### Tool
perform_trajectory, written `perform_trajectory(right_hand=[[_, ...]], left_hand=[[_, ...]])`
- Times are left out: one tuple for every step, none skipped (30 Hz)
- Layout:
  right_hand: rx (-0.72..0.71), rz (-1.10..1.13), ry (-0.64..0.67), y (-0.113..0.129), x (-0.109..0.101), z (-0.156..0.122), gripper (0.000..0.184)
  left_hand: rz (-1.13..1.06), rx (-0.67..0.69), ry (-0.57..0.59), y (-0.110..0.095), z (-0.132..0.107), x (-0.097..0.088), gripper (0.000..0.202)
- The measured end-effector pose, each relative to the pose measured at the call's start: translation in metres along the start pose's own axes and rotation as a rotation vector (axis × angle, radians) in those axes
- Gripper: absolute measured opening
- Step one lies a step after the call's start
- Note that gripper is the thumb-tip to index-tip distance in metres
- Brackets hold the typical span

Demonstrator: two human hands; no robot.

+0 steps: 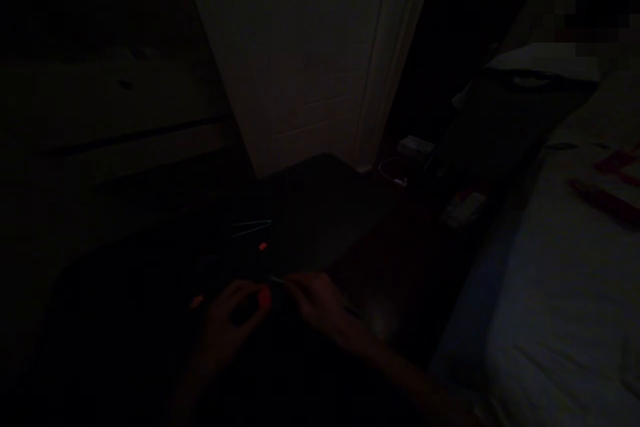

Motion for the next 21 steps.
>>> perform_trajectory(right_hand=[[0.032,0.052,0.000,0.001,0.004,-0.001,0.027],[0.043,0.091,-0.003,0.004,0.007,-0.002,0.028],[0.044,0.119,-0.002,0.007,0.010,-0.004,0.029],[0.037,0.138,-0.008,0.009,0.012,-0.005,0.031],[0.026,0.147,-0.019,0.011,0.013,-0.006,0.032],[0.016,0.144,-0.027,0.012,0.013,-0.007,0.032],[0.001,0.128,-0.028,0.013,0.014,-0.007,0.032],[-0.020,0.094,-0.019,0.013,0.014,-0.008,0.032],[-0.042,0.041,-0.005,0.014,0.014,-0.007,0.032],[-0.065,-0.025,0.012,0.013,0.015,-0.007,0.032],[-0.085,-0.093,0.027,0.013,0.014,-0.005,0.031],[-0.103,-0.152,0.039,0.012,0.013,-0.003,0.029],[-0.121,-0.194,0.050,0.012,0.012,-0.001,0.025],[-0.137,-0.221,0.062,0.011,0.010,0.002,0.023],[-0.156,-0.237,0.073,0.012,0.008,0.005,0.021],[-0.182,-0.255,0.089,0.013,0.006,0.009,0.020],[-0.209,-0.280,0.112,0.015,0.005,0.012,0.020],[-0.237,-0.311,0.136,0.017,0.005,0.015,0.020],[-0.259,-0.342,0.162,0.019,0.004,0.018,0.020],[-0.275,-0.366,0.192,0.022,0.004,0.021,0.021],[-0.284,-0.375,0.225,0.024,0.003,0.024,0.021]], left_hand=[[-0.002,-0.011,-0.021,0.002,0.000,-0.002,0.019],[0.000,-0.015,-0.044,0.003,-0.001,-0.003,0.020],[0.008,-0.014,-0.065,0.004,-0.001,-0.005,0.021],[0.018,-0.010,-0.082,0.005,-0.001,-0.006,0.020],[0.026,-0.006,-0.097,0.005,-0.002,-0.007,0.019],[0.032,-0.008,-0.102,0.006,-0.002,-0.007,0.019],[0.039,-0.020,-0.100,0.007,-0.003,-0.007,0.018],[0.042,-0.037,-0.095,0.008,-0.003,-0.006,0.018],[0.042,-0.052,-0.093,0.009,-0.004,-0.006,0.020],[0.044,-0.064,-0.094,0.009,-0.005,-0.006,0.021],[0.048,-0.067,-0.095,0.010,-0.005,-0.005,0.023],[0.052,-0.058,-0.096,0.009,-0.005,-0.005,0.023],[0.057,-0.041,-0.102,0.008,-0.005,-0.006,0.023],[0.067,-0.028,-0.108,0.008,-0.005,-0.006,0.022],[0.080,-0.021,-0.112,0.007,-0.005,-0.007,0.021],[0.090,-0.017,-0.112,0.007,-0.005,-0.007,0.019],[0.097,-0.015,-0.111,0.007,-0.005,-0.008,0.017],[0.100,-0.016,-0.112,0.007,-0.005,-0.008,0.016],[0.100,-0.016,-0.110,0.007,-0.005,-0.008,0.016],[0.095,-0.016,-0.103,0.006,-0.005,-0.008,0.018],[0.086,-0.015,-0.099,0.007,-0.005,-0.008,0.019]])
Point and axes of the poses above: each hand's wrist, its own z-axis towards the middle knuckle, its own x-axis out of the palm, y = z × x, the point moved 6 cm from there along z, towards the middle knuckle, and after that the axes turned 12 degrees about x, right-handed, at the moved point
